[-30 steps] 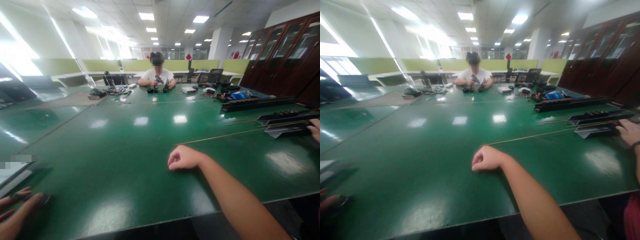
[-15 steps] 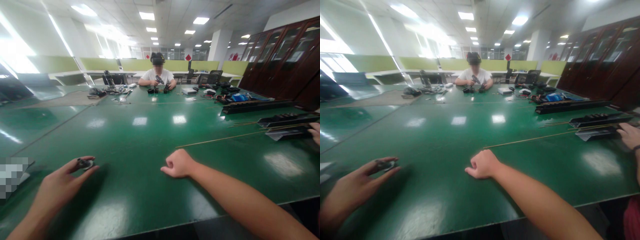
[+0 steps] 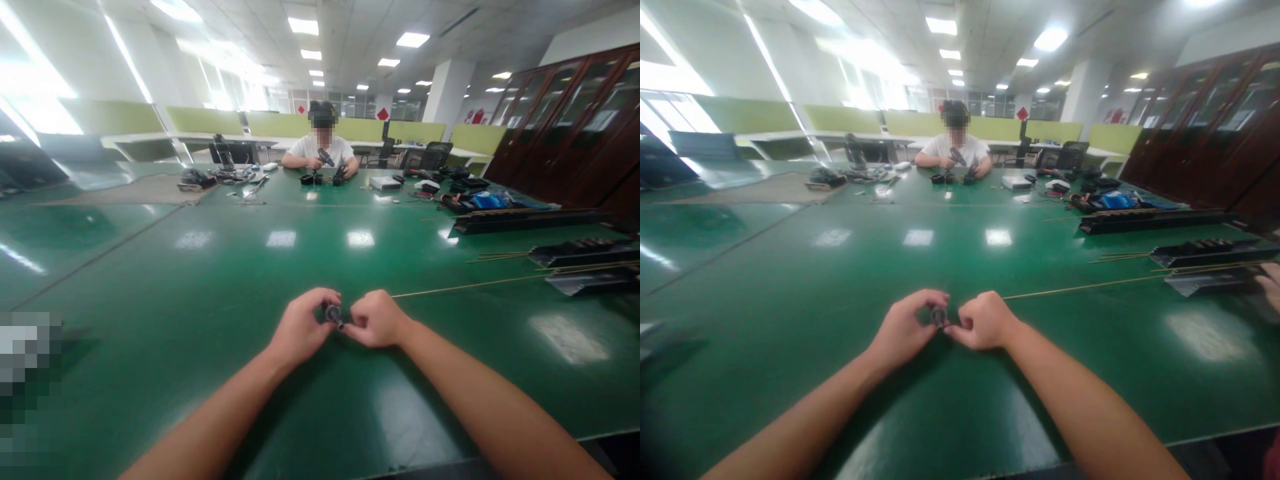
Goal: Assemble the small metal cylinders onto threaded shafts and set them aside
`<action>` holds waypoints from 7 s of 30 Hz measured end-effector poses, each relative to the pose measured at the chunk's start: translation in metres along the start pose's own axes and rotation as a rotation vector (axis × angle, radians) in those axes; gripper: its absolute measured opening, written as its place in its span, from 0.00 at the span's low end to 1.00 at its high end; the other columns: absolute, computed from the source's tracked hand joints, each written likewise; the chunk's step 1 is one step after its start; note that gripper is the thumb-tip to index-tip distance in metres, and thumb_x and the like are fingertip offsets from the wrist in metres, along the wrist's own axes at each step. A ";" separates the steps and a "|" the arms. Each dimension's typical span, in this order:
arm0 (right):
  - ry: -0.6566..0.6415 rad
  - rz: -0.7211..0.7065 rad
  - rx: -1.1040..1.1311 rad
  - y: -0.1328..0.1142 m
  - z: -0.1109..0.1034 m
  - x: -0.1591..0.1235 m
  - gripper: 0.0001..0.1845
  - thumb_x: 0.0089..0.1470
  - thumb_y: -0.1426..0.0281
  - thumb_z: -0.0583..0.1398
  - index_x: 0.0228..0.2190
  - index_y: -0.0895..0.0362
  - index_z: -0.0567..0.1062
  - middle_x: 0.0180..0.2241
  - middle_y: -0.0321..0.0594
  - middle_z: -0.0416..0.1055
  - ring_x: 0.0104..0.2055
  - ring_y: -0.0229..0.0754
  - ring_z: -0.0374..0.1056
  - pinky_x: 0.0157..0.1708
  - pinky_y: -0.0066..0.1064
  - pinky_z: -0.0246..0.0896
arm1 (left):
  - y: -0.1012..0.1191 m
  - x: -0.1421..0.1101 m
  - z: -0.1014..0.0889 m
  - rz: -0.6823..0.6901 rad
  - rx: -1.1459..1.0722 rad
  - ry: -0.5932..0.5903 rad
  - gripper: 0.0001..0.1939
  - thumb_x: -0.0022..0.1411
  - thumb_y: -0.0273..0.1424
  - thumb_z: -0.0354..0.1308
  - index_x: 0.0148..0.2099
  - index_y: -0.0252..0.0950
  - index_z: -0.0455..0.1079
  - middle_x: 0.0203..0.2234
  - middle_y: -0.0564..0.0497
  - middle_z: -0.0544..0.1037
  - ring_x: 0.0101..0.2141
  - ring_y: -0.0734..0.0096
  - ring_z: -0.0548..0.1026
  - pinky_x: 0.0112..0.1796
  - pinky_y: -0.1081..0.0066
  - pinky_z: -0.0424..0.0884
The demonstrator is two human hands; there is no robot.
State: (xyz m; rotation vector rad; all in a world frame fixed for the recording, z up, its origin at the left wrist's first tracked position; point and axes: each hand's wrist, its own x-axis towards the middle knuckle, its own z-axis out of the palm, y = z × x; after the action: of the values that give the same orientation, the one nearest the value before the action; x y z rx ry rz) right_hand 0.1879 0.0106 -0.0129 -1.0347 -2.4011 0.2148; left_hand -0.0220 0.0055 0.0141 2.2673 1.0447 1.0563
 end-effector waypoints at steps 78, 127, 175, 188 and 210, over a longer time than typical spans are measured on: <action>-0.116 0.036 0.099 -0.017 -0.032 -0.013 0.24 0.47 0.50 0.66 0.38 0.55 0.78 0.34 0.38 0.78 0.36 0.43 0.73 0.37 0.32 0.60 | 0.002 -0.014 0.005 0.031 -0.004 -0.086 0.08 0.54 0.29 0.67 0.37 0.36 0.73 0.32 0.51 0.74 0.34 0.70 0.72 0.35 0.71 0.66; -0.128 -0.044 -0.051 -0.022 -0.025 -0.012 0.06 0.55 0.68 0.60 0.28 0.57 0.74 0.27 0.38 0.75 0.29 0.40 0.66 0.33 0.32 0.54 | -0.003 -0.012 0.005 -0.028 0.020 -0.112 0.06 0.53 0.29 0.67 0.36 0.38 0.76 0.32 0.51 0.74 0.33 0.71 0.72 0.34 0.72 0.68; -0.114 0.093 -0.040 -0.007 -0.028 -0.011 0.09 0.56 0.64 0.62 0.31 0.55 0.78 0.28 0.37 0.76 0.29 0.40 0.66 0.34 0.31 0.54 | -0.017 -0.007 0.000 -0.067 0.090 -0.052 0.11 0.48 0.26 0.70 0.36 0.39 0.76 0.33 0.53 0.75 0.35 0.71 0.74 0.37 0.71 0.69; -0.124 0.113 -0.053 -0.006 -0.030 -0.010 0.09 0.56 0.63 0.61 0.31 0.55 0.79 0.28 0.37 0.77 0.29 0.40 0.67 0.34 0.31 0.55 | -0.020 -0.006 -0.002 -0.069 0.096 -0.061 0.10 0.50 0.26 0.69 0.37 0.38 0.76 0.34 0.51 0.76 0.35 0.69 0.74 0.37 0.70 0.70; -0.301 0.061 0.201 -0.008 -0.032 -0.014 0.06 0.47 0.69 0.64 0.23 0.58 0.76 0.20 0.33 0.73 0.20 0.32 0.63 0.23 0.24 0.53 | -0.025 -0.003 -0.012 -0.434 -0.200 0.015 0.21 0.58 0.45 0.63 0.47 0.36 0.70 0.45 0.45 0.80 0.46 0.61 0.78 0.54 0.57 0.71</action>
State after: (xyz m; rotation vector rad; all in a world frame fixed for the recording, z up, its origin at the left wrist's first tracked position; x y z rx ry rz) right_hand 0.2072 -0.0063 0.0112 -1.0432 -2.5456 0.6625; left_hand -0.0437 0.0196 0.0047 1.7699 1.2972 0.9432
